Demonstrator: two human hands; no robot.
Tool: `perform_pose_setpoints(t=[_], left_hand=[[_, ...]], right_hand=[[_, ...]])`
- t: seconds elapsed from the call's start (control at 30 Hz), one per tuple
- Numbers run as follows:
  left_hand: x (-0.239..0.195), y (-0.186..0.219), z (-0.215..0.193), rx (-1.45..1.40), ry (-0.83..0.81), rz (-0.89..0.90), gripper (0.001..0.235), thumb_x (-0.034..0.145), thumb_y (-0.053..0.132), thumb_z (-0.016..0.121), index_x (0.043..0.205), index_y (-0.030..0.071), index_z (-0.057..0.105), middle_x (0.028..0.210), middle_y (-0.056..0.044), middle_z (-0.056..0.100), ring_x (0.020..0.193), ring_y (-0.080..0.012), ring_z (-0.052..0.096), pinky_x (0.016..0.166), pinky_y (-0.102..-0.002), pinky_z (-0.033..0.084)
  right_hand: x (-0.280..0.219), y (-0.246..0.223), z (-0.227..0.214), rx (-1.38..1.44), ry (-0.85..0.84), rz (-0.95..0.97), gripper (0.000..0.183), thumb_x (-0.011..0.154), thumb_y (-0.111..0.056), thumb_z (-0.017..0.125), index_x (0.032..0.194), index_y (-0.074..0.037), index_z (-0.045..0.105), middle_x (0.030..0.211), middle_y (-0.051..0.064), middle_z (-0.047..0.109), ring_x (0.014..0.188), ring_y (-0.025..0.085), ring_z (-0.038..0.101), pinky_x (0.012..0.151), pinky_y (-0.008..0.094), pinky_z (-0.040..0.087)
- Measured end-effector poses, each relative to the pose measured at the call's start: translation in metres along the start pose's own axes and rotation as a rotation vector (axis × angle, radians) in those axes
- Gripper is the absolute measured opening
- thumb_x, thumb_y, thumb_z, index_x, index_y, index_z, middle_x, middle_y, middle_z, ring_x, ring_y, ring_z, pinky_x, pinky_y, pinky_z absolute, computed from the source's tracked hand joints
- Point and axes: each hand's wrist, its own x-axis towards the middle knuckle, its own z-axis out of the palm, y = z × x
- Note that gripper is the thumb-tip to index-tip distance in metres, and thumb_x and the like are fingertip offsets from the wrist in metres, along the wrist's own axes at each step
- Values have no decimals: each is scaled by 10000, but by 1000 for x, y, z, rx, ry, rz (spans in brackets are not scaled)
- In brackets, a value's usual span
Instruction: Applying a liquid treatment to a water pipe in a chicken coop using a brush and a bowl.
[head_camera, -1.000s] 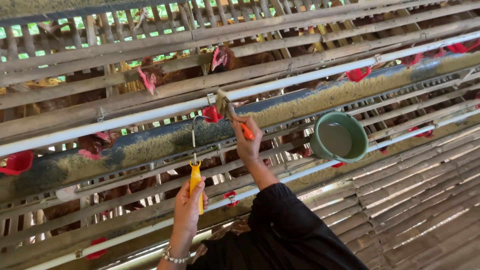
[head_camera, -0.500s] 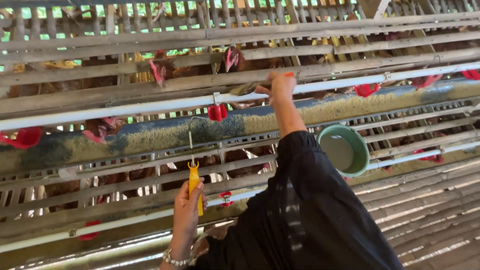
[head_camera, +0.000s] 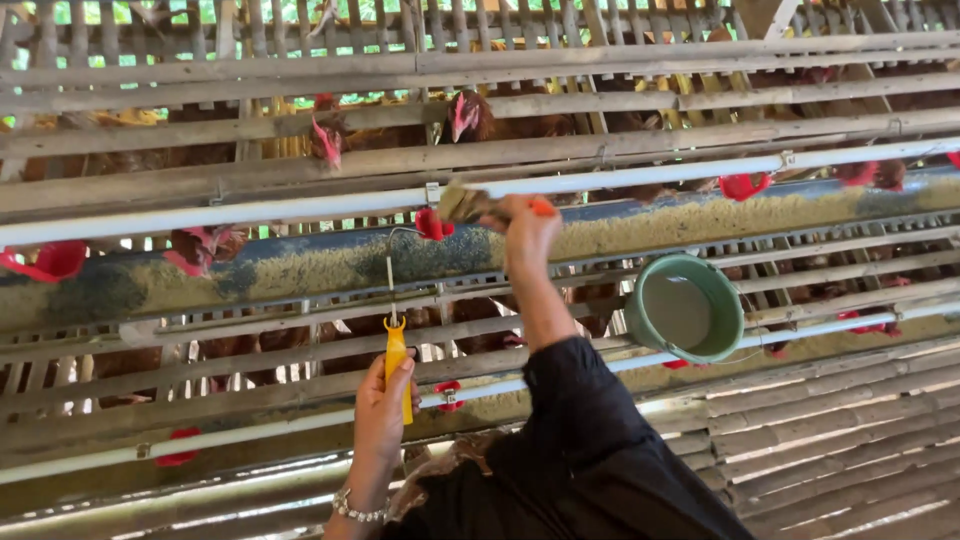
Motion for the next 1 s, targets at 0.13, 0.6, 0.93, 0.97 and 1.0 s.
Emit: perform_pose_setpoints(t=[0.13, 0.6, 0.93, 0.97, 1.0], left_hand=[[-2, 9, 0, -5, 19, 22, 325, 884, 227, 568, 1176, 95, 619, 665, -31, 519, 582, -134, 471, 539, -248, 408], [-4, -5, 9, -50, 55, 36, 316, 880, 232, 578, 1161, 94, 623, 665, -31, 528, 571, -126, 481, 522, -238, 417], [0, -12, 13, -58, 16, 64, 296, 887, 223, 573, 1136, 70, 621, 627, -23, 509, 538, -122, 460, 504, -240, 405], [-2, -12, 13, -50, 27, 53, 311, 889, 227, 570, 1151, 67, 617, 633, -27, 510, 544, -123, 465, 505, -235, 406], [-5, -12, 17, -46, 24, 47, 311, 889, 227, 570, 1151, 67, 617, 633, -27, 510, 544, -123, 465, 505, -235, 406]], right_hand=[[19, 14, -22, 74, -99, -368, 132, 813, 138, 522, 753, 26, 557, 854, 167, 605, 683, 268, 671, 527, 265, 612], [24, 74, -14, 147, -330, -693, 44, 883, 73, 581, 865, 34, 570, 848, 133, 615, 679, 172, 627, 544, 181, 559], [-19, 101, -41, -345, -293, -1114, 66, 903, -1, 565, 933, -58, 577, 818, 53, 581, 653, 132, 509, 555, 238, 436], [-15, 101, -38, -363, -238, -1169, 50, 931, -33, 536, 927, -73, 566, 805, 49, 573, 636, 130, 499, 535, 238, 435], [-15, 101, -34, -367, -233, -1165, 50, 931, -33, 536, 927, -73, 566, 805, 49, 573, 636, 130, 499, 535, 238, 435]])
